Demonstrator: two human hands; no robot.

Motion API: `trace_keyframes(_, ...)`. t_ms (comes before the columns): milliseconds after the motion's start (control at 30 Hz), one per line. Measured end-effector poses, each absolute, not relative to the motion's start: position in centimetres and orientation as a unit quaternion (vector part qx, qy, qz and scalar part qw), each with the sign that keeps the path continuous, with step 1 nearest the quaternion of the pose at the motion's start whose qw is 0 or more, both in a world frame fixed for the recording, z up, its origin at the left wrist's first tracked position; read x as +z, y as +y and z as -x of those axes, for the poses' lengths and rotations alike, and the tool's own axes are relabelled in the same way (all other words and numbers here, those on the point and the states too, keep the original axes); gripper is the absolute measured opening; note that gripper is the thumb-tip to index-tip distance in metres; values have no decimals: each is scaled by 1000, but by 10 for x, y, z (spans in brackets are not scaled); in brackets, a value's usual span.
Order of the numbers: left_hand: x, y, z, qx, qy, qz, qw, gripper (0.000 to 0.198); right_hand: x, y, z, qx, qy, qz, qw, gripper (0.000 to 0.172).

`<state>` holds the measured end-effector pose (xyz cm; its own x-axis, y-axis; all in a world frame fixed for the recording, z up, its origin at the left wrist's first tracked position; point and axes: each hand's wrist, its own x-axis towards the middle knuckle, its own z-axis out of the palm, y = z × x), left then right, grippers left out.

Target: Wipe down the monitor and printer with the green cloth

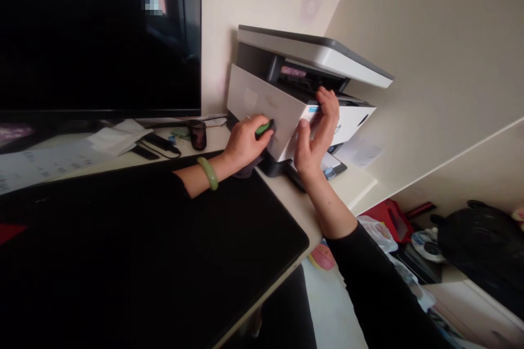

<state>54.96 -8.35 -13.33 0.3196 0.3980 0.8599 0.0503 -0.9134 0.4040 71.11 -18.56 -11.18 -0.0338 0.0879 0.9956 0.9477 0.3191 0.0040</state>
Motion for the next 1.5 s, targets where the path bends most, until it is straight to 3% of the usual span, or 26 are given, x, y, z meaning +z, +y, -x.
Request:
trace_keyframes(600,-137,-86,-544,550,56,-824,129,10,-112,-186,-709,-401,-603,434,536,58)
trace_keyframes(1500,-132,-93,-542,532,133,-824,144,15,-111,-186,-708,-387,-586,449,552,61)
